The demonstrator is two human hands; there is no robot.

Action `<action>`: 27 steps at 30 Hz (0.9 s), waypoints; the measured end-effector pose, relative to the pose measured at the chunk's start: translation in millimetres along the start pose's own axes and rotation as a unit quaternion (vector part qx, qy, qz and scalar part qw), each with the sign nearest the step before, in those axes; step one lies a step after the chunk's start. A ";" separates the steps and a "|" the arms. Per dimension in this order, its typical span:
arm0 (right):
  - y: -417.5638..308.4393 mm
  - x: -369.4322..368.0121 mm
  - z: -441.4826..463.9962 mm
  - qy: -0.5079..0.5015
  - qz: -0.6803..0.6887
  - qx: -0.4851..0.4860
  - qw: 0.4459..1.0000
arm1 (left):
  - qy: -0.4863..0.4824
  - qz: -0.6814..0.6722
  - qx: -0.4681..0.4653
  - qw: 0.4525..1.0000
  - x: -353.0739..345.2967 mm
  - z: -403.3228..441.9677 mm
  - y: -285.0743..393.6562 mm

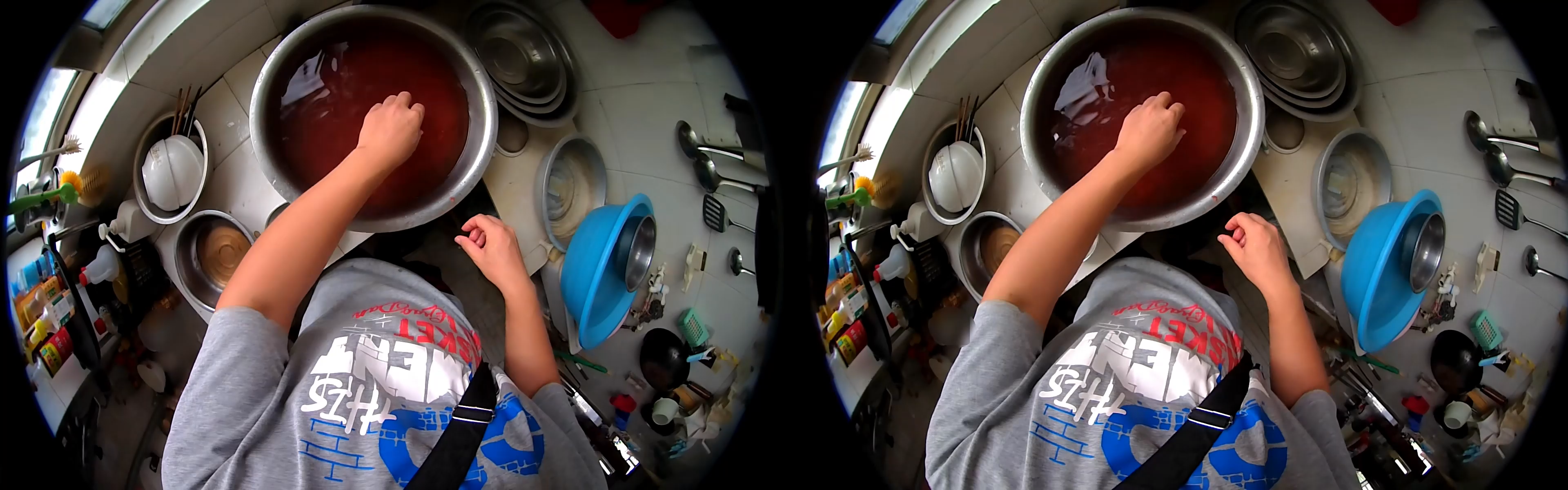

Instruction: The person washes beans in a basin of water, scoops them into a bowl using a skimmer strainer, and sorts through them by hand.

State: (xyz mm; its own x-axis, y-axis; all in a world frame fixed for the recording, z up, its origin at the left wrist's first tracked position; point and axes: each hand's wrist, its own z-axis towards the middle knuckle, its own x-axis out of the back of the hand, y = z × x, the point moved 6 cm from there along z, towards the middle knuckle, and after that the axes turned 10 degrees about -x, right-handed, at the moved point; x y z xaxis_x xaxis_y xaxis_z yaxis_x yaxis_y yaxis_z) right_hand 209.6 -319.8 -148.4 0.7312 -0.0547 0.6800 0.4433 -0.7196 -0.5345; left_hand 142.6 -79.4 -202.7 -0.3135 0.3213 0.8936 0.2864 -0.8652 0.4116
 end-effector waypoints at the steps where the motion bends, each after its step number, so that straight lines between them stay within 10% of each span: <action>1: -1.3 1.6 -2.5 0.005 -0.003 0.010 1.000 | -0.001 0.016 -0.007 1.000 -8.1 5.9 -0.9; 27: 31.4 25.8 -9.9 0.090 0.019 0.017 0.996 | -0.109 0.088 -0.253 0.957 -3.2 -73.4 177.2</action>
State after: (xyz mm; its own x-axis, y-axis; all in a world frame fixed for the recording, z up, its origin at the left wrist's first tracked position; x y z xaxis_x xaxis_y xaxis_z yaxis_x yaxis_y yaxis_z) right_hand 237.2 -350.6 -142.7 0.6440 -0.2063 0.7367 0.4374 -0.6908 -0.5758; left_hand 127.8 -262.0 -145.7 -0.0891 0.1782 0.9800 -0.1745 -0.9714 0.1608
